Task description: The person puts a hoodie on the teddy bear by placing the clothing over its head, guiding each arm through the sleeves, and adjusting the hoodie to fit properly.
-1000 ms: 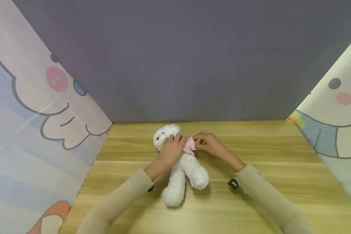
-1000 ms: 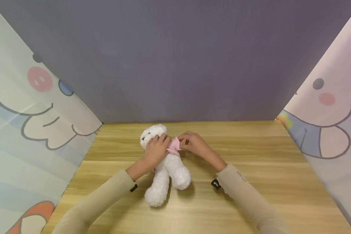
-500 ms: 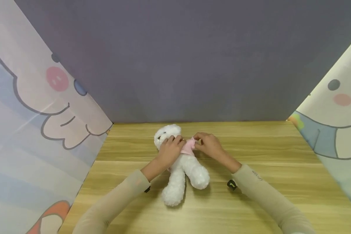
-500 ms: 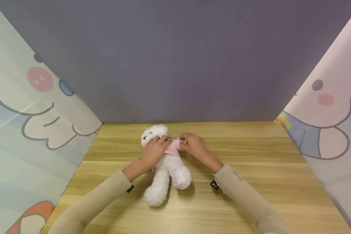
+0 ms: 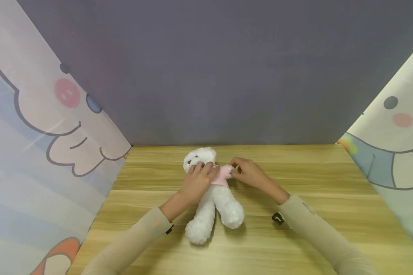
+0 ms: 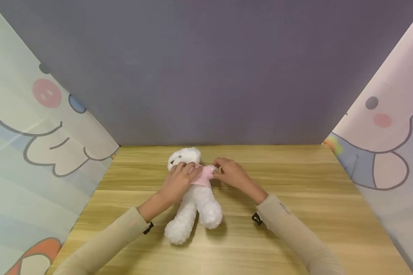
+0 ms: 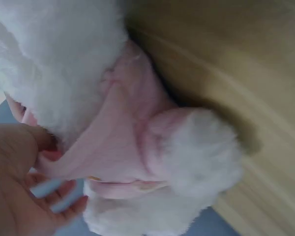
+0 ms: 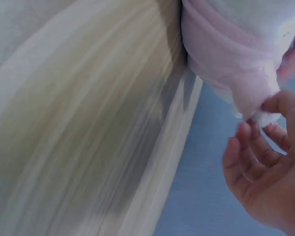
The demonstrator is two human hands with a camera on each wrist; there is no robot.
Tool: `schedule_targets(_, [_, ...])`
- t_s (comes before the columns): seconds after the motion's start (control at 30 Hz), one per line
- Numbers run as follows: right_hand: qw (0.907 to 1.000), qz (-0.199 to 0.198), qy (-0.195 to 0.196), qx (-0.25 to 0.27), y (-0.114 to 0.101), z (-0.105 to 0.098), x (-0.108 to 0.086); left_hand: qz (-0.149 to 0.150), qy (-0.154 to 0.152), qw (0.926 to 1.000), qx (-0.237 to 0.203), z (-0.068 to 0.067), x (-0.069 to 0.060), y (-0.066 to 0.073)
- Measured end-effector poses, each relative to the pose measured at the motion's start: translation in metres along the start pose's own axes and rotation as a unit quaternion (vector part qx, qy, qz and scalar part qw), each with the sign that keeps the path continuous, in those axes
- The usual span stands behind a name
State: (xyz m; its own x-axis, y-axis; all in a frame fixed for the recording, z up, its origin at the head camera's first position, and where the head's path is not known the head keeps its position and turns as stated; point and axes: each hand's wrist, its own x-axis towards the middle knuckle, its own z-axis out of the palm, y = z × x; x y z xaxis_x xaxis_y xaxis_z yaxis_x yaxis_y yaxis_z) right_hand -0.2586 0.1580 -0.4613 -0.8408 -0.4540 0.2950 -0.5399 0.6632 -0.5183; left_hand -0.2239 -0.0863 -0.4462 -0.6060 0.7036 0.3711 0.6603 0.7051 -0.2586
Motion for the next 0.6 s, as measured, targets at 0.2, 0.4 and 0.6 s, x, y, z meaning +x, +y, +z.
schedule_targets(0.2, [0.9988,-0.034,0.016,-0.032,-0.011,0.004,-0.003,0.075,0.003,0.9967,-0.031,0.001,0.019,0.009])
schedule_targets(0.4, [0.9968,0.012,0.060,-0.052,-0.012,0.009,0.004,0.099,-0.049,0.9938,0.000,-0.002,0.026,0.007])
schedule_targets(0.6, [0.9986,0.032,0.038,-0.020,-0.011,0.005,0.005,0.080,-0.052,0.9954,-0.005,-0.013,0.014,0.010])
